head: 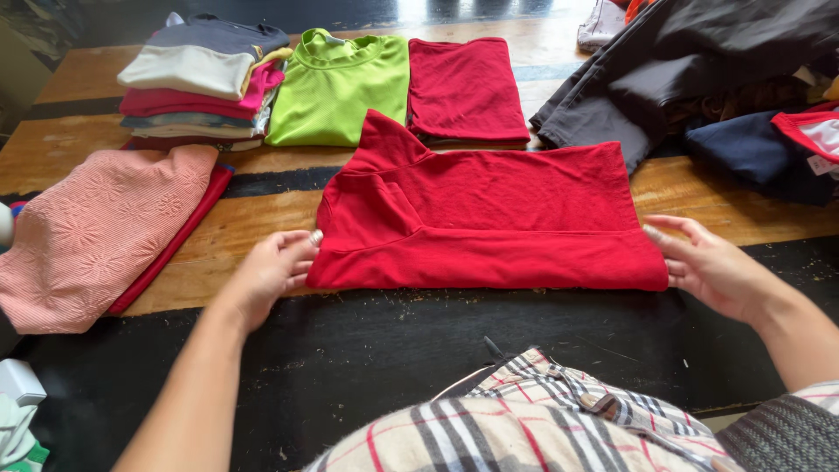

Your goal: The person folds several shirts and a pair of shorts by hand on a wooden table.

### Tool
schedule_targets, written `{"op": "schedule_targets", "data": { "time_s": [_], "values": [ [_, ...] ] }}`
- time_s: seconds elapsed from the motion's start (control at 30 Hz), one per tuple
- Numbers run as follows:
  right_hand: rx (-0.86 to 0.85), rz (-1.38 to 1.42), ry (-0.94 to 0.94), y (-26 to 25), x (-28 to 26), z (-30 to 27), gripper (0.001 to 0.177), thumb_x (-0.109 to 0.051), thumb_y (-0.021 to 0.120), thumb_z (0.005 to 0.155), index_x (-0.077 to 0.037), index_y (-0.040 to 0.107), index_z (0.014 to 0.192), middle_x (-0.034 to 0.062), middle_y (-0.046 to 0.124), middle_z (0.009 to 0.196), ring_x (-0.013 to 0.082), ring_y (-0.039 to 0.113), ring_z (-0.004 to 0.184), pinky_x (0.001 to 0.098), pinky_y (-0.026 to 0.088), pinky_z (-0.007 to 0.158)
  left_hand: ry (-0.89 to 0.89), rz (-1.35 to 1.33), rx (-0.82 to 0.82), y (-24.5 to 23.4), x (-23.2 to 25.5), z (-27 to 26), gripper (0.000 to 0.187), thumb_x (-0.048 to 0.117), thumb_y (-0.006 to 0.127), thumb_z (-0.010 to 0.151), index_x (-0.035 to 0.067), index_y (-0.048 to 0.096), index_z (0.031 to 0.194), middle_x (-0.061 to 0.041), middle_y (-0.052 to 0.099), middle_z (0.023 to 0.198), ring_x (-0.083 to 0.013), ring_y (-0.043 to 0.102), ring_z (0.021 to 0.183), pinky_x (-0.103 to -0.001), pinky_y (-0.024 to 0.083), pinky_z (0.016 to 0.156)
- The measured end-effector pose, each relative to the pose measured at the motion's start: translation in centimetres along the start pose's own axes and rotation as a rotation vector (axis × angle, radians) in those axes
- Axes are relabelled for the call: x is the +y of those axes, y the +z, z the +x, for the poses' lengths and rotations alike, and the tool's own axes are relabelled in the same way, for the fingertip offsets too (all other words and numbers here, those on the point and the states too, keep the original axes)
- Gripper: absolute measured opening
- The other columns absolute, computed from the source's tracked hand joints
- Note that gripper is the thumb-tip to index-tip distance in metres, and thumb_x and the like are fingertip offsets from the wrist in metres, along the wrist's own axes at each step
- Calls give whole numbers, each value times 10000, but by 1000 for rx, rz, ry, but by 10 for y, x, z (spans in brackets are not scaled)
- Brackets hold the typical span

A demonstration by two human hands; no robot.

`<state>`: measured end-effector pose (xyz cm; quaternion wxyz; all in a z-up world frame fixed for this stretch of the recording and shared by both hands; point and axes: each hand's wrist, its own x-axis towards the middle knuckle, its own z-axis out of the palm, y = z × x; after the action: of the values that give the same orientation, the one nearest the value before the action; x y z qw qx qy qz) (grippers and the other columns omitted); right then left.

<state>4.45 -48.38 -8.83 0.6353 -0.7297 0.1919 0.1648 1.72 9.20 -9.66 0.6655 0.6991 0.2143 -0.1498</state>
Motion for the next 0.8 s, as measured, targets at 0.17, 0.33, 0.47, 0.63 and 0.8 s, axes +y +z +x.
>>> {"op": "schedule_targets", "data": {
  "time_s": [0.17,0.33,0.47,0.63,0.8],
  "values": [
    [52,-169,-152,-2,19,-13,668,-89,703,916,-229,494,1535,82,675,1045,115,623,903,307,502,779,288,512,325,25,-12,-31,691,309,774,841,113,483,1437,-83,742,1048,-170,716,910,-338,571,800],
    [-29,-97,-384,4,-4,-4,456,-20,663,931,-85,610,1378,107,708,1044,133,673,917,272,538,794,438,403,288,25,6,-50,510,214,719,911,158,575,1397,-114,706,1073,-157,703,876,-327,584,770],
    [44,-13,-335,7,-11,7,361,-19,624,967,-95,642,1320,125,717,1090,140,681,915,273,562,803,454,292,184,17,2,-63,461,95,673,926,155,604,1377,-105,679,1091,-130,672,853,-289,575,749],
    [-21,-164,-251,11,9,14,315,5,570,966,-72,734,1223,102,757,1125,103,696,914,249,563,818,186,474,157,22,-17,-70,341,60,653,973,179,773,1270,-154,714,1143,-329,599,935,-429,501,812],
    [61,-259,-319,-2,-2,5,247,-27,597,1020,-75,769,1191,91,757,1075,122,658,855,288,539,759,450,96,47,13,-8,-79,288,-2,616,908,129,795,1092,-49,742,1247,-101,703,1022,-260,552,947]
  ]
}}
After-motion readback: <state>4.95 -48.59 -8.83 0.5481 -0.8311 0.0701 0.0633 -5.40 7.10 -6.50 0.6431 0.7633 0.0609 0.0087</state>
